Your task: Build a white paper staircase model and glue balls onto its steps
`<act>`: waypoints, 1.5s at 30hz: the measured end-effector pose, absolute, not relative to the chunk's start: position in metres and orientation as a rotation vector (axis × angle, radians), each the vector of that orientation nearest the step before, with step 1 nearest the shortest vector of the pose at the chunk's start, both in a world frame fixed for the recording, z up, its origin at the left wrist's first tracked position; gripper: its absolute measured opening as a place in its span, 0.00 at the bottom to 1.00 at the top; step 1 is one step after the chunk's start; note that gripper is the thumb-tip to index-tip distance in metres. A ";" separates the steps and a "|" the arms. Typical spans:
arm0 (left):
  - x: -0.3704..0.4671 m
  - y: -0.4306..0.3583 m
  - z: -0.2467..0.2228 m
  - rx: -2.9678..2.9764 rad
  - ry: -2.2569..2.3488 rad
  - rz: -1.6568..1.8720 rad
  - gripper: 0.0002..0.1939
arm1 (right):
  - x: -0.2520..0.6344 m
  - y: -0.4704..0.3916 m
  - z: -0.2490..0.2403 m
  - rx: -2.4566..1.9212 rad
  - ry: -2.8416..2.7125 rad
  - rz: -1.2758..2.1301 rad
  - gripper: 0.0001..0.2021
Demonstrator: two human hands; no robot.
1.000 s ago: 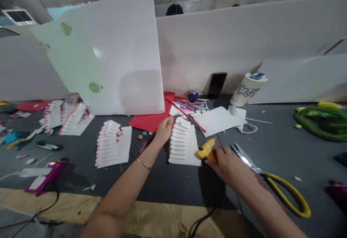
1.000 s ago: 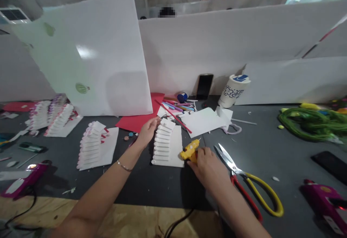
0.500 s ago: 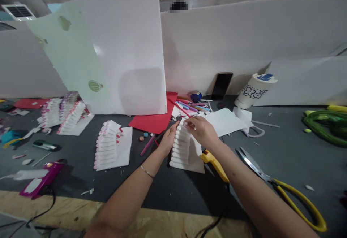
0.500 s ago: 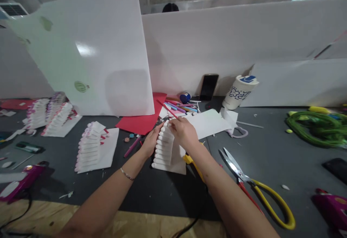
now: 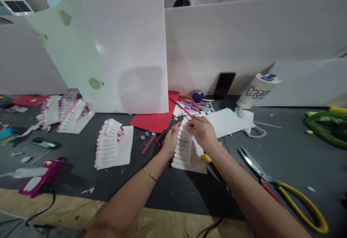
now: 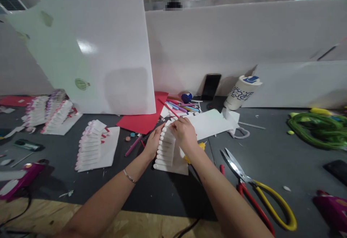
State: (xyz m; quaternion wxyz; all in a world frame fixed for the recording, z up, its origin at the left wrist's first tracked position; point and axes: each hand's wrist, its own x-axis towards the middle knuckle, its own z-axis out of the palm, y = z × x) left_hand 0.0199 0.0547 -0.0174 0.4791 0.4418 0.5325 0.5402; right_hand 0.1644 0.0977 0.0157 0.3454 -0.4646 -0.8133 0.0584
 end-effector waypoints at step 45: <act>0.016 0.057 -0.021 1.313 1.313 1.364 0.24 | 0.166 0.091 0.011 -1.178 -2.030 0.146 0.03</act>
